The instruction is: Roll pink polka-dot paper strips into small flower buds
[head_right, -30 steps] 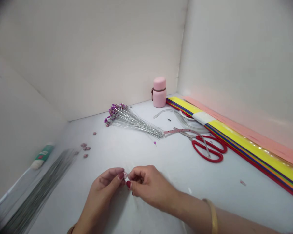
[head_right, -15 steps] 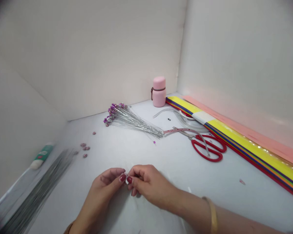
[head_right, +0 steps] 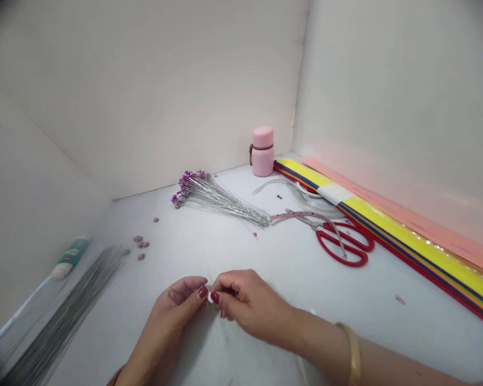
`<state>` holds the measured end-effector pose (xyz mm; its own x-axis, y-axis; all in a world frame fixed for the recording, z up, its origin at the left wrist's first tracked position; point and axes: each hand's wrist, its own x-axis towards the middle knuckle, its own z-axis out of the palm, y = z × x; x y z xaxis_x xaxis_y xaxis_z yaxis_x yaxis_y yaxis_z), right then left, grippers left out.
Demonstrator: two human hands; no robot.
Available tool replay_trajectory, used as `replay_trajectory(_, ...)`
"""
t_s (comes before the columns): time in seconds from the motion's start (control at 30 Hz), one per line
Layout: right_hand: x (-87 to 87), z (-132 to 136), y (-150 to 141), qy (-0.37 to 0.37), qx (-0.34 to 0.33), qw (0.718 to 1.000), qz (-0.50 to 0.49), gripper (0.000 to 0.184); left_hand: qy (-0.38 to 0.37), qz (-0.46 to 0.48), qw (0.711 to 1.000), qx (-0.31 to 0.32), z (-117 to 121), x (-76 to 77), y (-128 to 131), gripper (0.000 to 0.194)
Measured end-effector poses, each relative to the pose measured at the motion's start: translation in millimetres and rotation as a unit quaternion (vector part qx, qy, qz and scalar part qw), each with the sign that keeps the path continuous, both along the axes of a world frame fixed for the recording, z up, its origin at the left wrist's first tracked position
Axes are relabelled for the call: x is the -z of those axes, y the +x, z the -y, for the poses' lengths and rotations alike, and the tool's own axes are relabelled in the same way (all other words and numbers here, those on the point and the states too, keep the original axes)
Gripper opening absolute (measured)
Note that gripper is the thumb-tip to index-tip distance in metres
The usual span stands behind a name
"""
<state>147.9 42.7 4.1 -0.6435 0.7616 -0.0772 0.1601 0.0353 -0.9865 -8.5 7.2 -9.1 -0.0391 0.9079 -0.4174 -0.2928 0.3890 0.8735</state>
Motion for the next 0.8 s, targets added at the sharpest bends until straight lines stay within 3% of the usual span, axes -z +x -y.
replay_trajectory(0.13, 1.2, 1.0, 0.5, -0.065, -0.020, 0.996, -0.049, 0.016, 0.009, 0.008, 1.000, 0.011, 0.0, -3.1, -0.8, 0.013)
replay_trajectory(0.37, 5.2, 0.6, 0.3, 0.034, 0.048, 0.998, 0.000, 0.005, 0.003, -0.002, 1.000, 0.012, 0.4, -5.3, 0.0, 0.011)
replay_trajectory(0.8, 9.5, 1.0, -1.0, -0.006, 0.067, 0.998, -0.018, 0.009, 0.012, 0.015, 1.000, 0.018, 2.1, -9.9, 3.7, 0.012)
